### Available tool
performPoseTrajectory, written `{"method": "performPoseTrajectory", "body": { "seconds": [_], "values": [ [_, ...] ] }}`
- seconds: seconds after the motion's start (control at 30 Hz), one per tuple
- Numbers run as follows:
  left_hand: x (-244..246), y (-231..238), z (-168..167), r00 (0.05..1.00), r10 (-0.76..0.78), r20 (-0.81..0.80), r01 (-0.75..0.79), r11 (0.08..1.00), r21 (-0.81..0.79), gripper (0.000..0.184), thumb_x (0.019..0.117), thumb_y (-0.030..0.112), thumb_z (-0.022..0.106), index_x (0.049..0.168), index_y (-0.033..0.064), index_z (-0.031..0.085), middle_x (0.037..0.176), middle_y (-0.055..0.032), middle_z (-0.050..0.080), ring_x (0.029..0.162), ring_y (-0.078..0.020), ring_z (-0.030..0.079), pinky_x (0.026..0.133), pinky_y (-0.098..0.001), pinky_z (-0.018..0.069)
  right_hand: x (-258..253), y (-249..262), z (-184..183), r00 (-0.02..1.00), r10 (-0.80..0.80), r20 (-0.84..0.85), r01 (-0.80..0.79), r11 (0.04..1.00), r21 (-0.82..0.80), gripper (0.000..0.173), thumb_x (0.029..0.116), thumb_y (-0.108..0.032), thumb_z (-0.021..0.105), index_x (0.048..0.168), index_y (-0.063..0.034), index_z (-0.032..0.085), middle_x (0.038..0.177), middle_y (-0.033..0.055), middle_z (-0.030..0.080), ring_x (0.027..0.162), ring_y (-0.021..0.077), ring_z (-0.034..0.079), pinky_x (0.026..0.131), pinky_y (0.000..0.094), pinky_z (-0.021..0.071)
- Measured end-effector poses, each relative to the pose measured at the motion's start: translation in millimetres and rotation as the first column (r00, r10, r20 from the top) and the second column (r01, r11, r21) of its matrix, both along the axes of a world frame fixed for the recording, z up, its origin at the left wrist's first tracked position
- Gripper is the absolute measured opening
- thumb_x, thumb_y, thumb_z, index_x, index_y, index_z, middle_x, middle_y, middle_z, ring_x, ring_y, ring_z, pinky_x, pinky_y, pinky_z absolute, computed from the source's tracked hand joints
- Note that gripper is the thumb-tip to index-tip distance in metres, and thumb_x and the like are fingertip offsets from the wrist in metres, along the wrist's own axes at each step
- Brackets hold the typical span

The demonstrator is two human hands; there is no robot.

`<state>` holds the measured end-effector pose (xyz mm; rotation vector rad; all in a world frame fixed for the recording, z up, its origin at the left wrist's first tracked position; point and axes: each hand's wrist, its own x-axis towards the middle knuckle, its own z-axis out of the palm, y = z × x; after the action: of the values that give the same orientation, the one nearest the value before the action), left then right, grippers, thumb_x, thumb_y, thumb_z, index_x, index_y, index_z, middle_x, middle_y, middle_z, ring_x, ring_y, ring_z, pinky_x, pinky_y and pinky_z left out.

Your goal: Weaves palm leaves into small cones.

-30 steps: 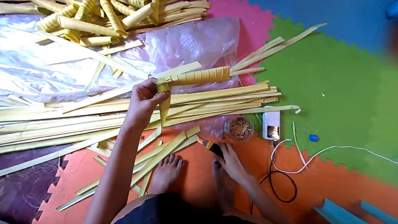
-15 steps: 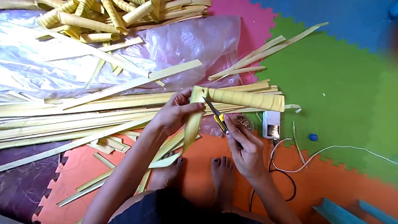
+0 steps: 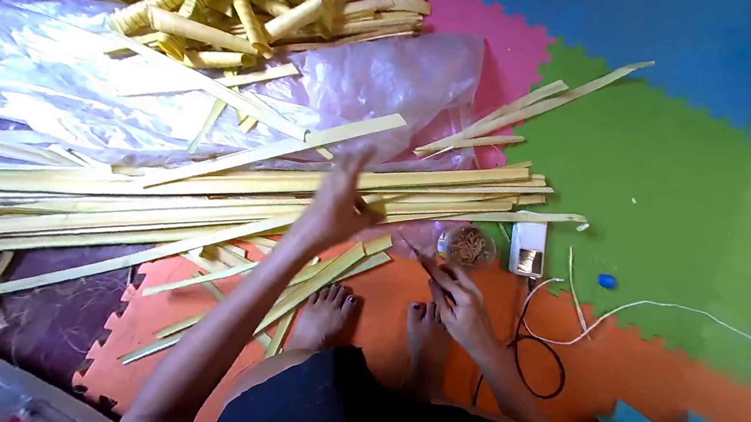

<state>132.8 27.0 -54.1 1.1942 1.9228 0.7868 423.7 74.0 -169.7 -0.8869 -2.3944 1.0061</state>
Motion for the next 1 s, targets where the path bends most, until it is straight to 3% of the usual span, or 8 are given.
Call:
{"method": "performPoseTrajectory", "body": {
  "seconds": [0.1,0.17,0.27,0.4,0.53,0.63,0.8,1.0],
  "values": [
    [-2.2,-3.2,-46.7,0.937,-0.299,0.178,0.324,0.937,-0.128,0.063,0.0976,0.024,0.072,0.15,-0.0001,0.047,0.143,-0.0233,0.056,0.125,-0.036,0.061,0.104,-0.0523,0.0502,15.8,-3.6,-31.6,0.988,0.085,0.125,-0.082,0.996,-0.029,0.032,0.0948,-0.017,0.064,0.125,-0.0178,0.076,0.115,0.0187,0.069,0.1,0.0318,0.068,0.089,0.0459,0.0571],
    [-18.6,2.1,-80.0,0.975,-0.224,-0.004,0.221,0.966,-0.133,0.044,0.102,0.022,0.065,0.137,-0.0043,0.06,0.134,-0.0258,0.062,0.128,-0.0401,0.059,0.11,-0.055,0.0437,22.2,-4.4,-44.7,0.977,0.11,0.181,-0.11,0.994,-0.011,0.034,0.0928,-0.016,0.066,0.124,-0.0219,0.077,0.117,0.0185,0.069,0.103,0.0368,0.066,0.09,0.0526,0.0542],
    [-42.1,19.2,-121.2,0.956,-0.071,-0.285,0.019,0.983,-0.182,0.031,0.0991,0.012,0.066,0.125,-0.0053,0.067,0.131,-0.0245,0.063,0.126,-0.0423,0.058,0.107,-0.0587,0.045,19.8,-2.5,-55.1,0.958,0.143,0.25,-0.143,0.99,-0.018,0.035,0.0924,-0.013,0.067,0.125,-0.0241,0.076,0.119,0.0176,0.069,0.106,0.039,0.065,0.092,0.0564,0.0522],
    [-51.2,34.4,-153.7,0.84,-0.248,-0.482,0.117,0.951,-0.285,0.029,0.0976,0.005,0.065,0.124,-0.0057,0.066,0.131,-0.0234,0.061,0.124,-0.0422,0.059,0.103,-0.056,0.0479,7.9,0.7,-64.7,0.926,0.167,0.338,-0.164,0.986,-0.038,0.04,0.0896,-0.006,0.071,0.125,-0.0235,0.076,0.119,0.0182,0.069,0.111,0.0407,0.063,0.097,0.0589,0.0498],
    [-42.0,49.4,-118.9,0.8,-0.428,-0.42,0.154,0.823,-0.547,0.031,0.1027,0.003,0.057,0.132,-0.0079,0.058,0.14,-0.0232,0.053,0.133,-0.0407,0.051,0.107,-0.0519,0.0462,4.1,0.1,-65.0,0.915,0.18,0.361,-0.177,0.983,-0.043,0.043,0.0882,-0.002,0.071,0.126,-0.0225,0.076,0.119,0.0192,0.068,0.11,0.0407,0.063,0.095,0.0587,0.0496],
    [-43.4,35.9,-135.0,0.79,-0.326,-0.52,0.171,0.931,-0.323,0.019,0.0992,-0.006,0.054,0.115,-0.0121,0.063,0.119,-0.0288,0.063,0.112,-0.0468,0.063,0.09,-0.0572,0.0532,3.0,-0.2,-63.0,0.899,0.182,0.398,-0.178,0.983,-0.048,0.044,0.0885,-0.004,0.071,0.127,-0.0249,0.075,0.12,0.0181,0.067,0.11,0.0401,0.063,0.095,0.0584,0.0495],
    [-40.4,33.6,-131.3,0.792,-0.265,-0.549,0.189,0.963,-0.193,0.024,0.0968,-0.012,0.052,0.116,-0.0093,0.066,0.121,-0.027,0.062,0.112,-0.0466,0.062,0.091,-0.0584,0.0528,-7.0,-3.0,-49.4,0.87,0.209,0.446,-0.188,0.978,-0.093,0.04,0.0909,-0.007,0.071,0.129,-0.0187,0.074,0.125,0.0192,0.067,0.116,0.0407,0.061,0.099,0.0574,0.0485],
    [-7.4,29.1,-57.8,0.867,-0.207,-0.452,0.228,0.974,-0.007,0.018,0.1033,0.005,0.055,0.114,-0.006,0.065,0.103,-0.0254,0.069,0.1,-0.0434,0.069,0.089,-0.0563,0.0534,-30.4,11.7,-0.4,1.0,-0.013,-0.016,0.007,0.947,-0.323,0.031,0.0973,-0.013,0.062,0.123,0.0042,0.069,0.114,0.0145,0.073,0.095,0.0181,0.073,0.083,0.0331,0.0612]
  ]
}}
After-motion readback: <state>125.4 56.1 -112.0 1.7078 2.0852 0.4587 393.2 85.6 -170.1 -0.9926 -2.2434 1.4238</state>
